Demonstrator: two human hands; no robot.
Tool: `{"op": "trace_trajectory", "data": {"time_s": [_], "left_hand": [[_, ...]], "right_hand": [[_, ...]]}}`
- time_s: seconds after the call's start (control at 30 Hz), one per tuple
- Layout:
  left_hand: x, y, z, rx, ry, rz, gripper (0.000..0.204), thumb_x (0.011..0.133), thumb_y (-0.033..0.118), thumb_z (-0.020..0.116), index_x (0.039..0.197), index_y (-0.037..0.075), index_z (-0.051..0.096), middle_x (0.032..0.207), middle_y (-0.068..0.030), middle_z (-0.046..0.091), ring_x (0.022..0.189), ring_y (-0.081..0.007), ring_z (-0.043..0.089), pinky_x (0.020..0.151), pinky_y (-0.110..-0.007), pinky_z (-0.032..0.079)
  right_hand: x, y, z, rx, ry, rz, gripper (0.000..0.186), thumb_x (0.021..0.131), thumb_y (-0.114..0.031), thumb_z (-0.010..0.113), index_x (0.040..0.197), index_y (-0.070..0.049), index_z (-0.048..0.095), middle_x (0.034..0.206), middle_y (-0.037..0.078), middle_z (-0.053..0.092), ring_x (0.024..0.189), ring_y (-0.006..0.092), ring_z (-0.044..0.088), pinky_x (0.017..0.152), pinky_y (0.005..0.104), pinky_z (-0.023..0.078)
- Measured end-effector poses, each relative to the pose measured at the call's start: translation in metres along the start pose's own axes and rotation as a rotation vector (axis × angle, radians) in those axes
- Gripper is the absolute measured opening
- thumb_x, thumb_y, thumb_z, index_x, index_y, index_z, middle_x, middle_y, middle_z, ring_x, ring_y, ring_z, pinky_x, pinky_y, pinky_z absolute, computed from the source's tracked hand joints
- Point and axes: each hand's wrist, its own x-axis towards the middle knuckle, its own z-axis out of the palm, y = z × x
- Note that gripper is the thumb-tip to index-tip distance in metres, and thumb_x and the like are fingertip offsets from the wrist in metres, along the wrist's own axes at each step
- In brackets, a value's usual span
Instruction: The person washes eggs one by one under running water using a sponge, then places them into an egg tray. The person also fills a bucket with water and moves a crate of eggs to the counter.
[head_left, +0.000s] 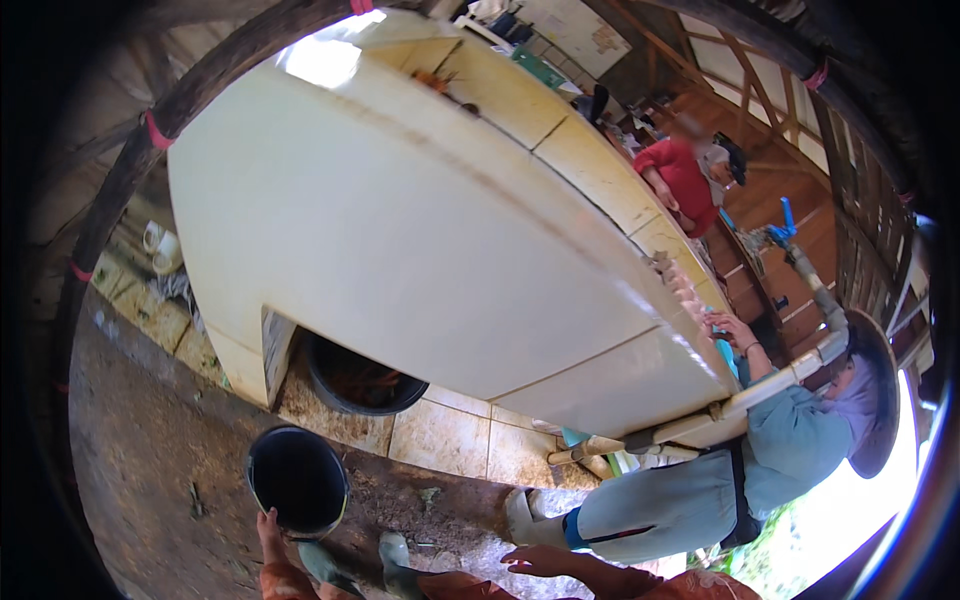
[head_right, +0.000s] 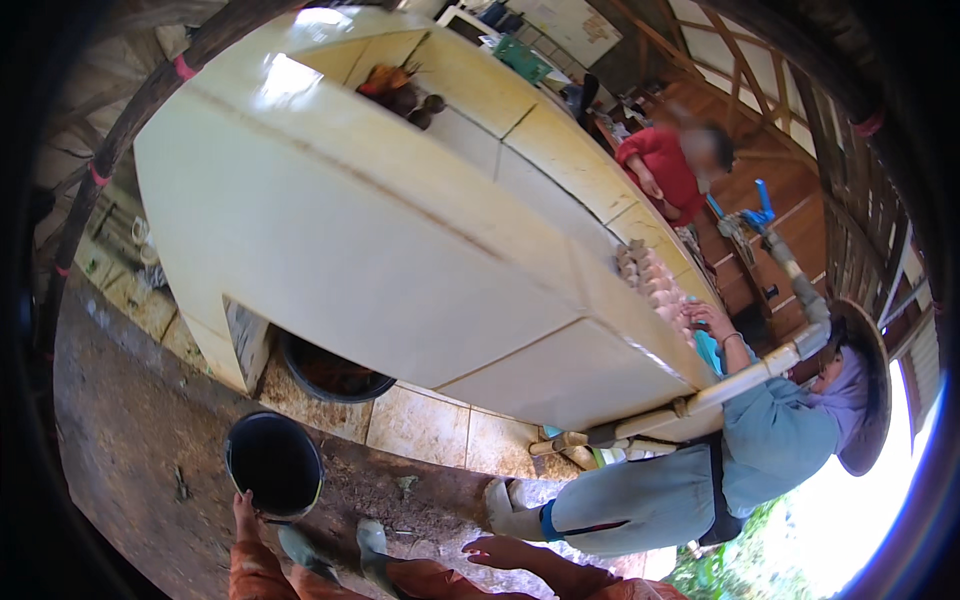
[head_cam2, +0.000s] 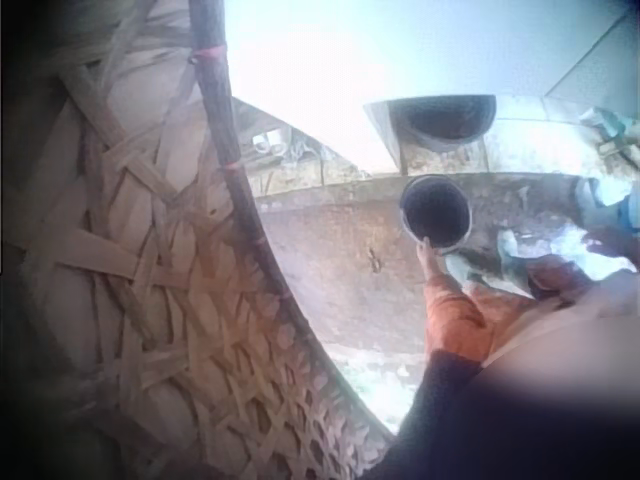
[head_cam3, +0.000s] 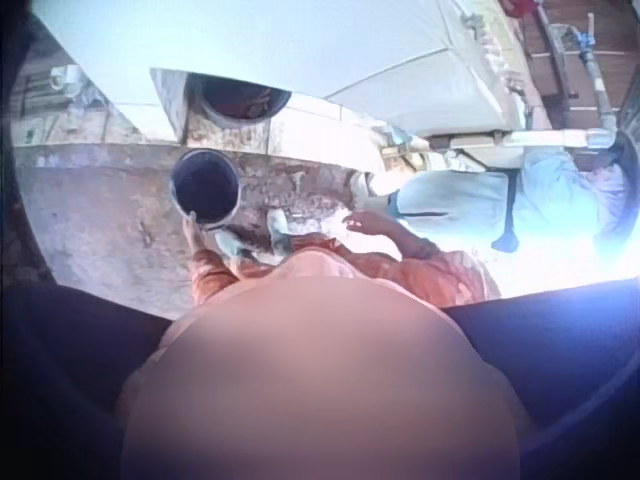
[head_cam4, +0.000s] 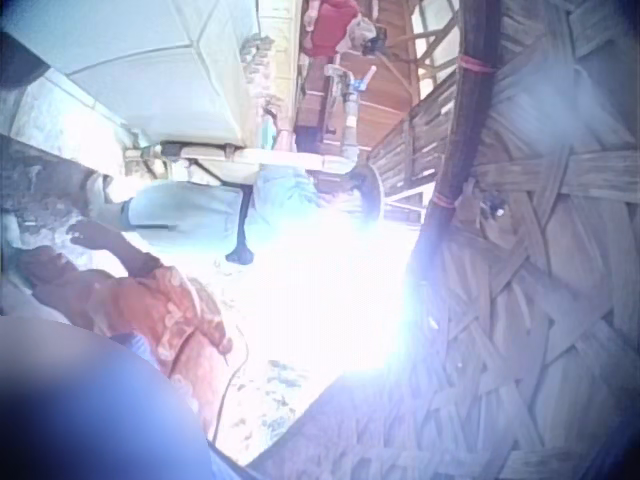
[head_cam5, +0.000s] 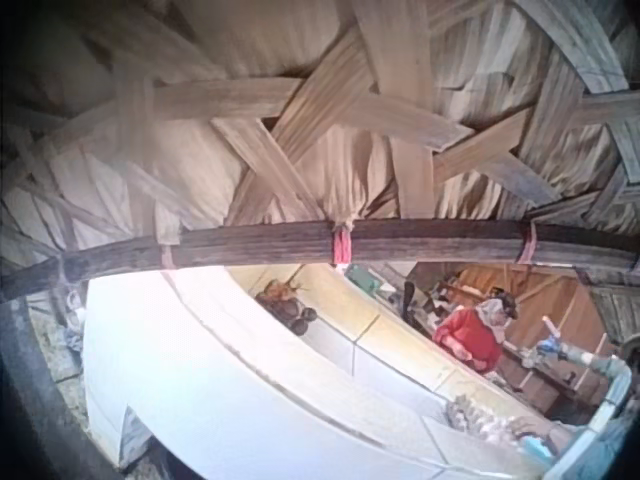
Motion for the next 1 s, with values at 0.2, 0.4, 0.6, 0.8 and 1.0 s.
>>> {"op": "trace_trajectory", "data": {"time_s": [0.2,0.4,0.6,0.8,1.0], "left_hand": [[-0.197,0.171,-0.049,0.025,0.244,0.043,0.032,0.085,0.026,0.058,0.110,0.006,0.054,0.102,-0.0050,0.058,0.084,-0.0192,0.056,0.066,-0.035,0.046],[-0.379,0.432,-0.037,-0.014,0.367,0.356,0.034,0.087,0.024,0.054,0.114,0.004,0.053,0.106,-0.0074,0.057,0.092,-0.0201,0.054,0.075,-0.034,0.044],[-0.500,0.623,0.014,-0.116,0.232,0.827,0.036,0.089,0.023,0.051,0.118,0.001,0.051,0.111,-0.0098,0.056,0.100,-0.0210,0.053,0.084,-0.033,0.041],[-0.561,0.734,0.117,-0.228,-0.225,1.077,0.038,0.091,0.021,0.047,0.122,-0.001,0.049,0.115,-0.0122,0.055,0.108,-0.0218,0.051,0.093,-0.033,0.039],[-0.543,0.776,0.369,0.124,-0.810,0.943,0.041,0.083,0.027,0.062,0.113,-0.001,0.056,0.114,-0.0106,0.058,0.105,-0.0192,0.055,0.095,-0.031,0.041]], "right_hand": [[-0.034,-0.096,-0.080,-0.031,0.255,-0.372,0.036,0.091,-0.032,0.048,0.118,-0.009,0.053,0.109,0.013,0.058,0.100,0.0311,0.056,0.085,0.0393,0.044],[-0.169,-0.235,-0.205,0.226,0.294,-0.870,0.032,0.090,-0.022,0.053,0.118,-0.006,0.053,0.105,0.013,0.059,0.096,0.0262,0.058,0.083,0.0350,0.045],[-0.332,-0.238,-0.281,0.189,1.023,-1.127,0.023,0.087,-0.019,0.059,0.096,0.002,0.064,0.094,0.014,0.066,0.089,0.0265,0.064,0.077,0.0341,0.050],[-0.398,-0.181,-0.400,0.049,1.557,-0.344,0.035,0.092,-0.029,0.050,0.108,0.000,0.061,0.089,0.006,0.066,0.078,0.0102,0.060,0.068,0.0251,0.048],[-0.355,-0.106,-0.514,-0.476,1.489,-0.084,0.040,0.090,-0.038,0.046,0.110,-0.007,0.061,0.096,0.016,0.063,0.090,0.0300,0.061,0.079,0.0387,0.046]]}}
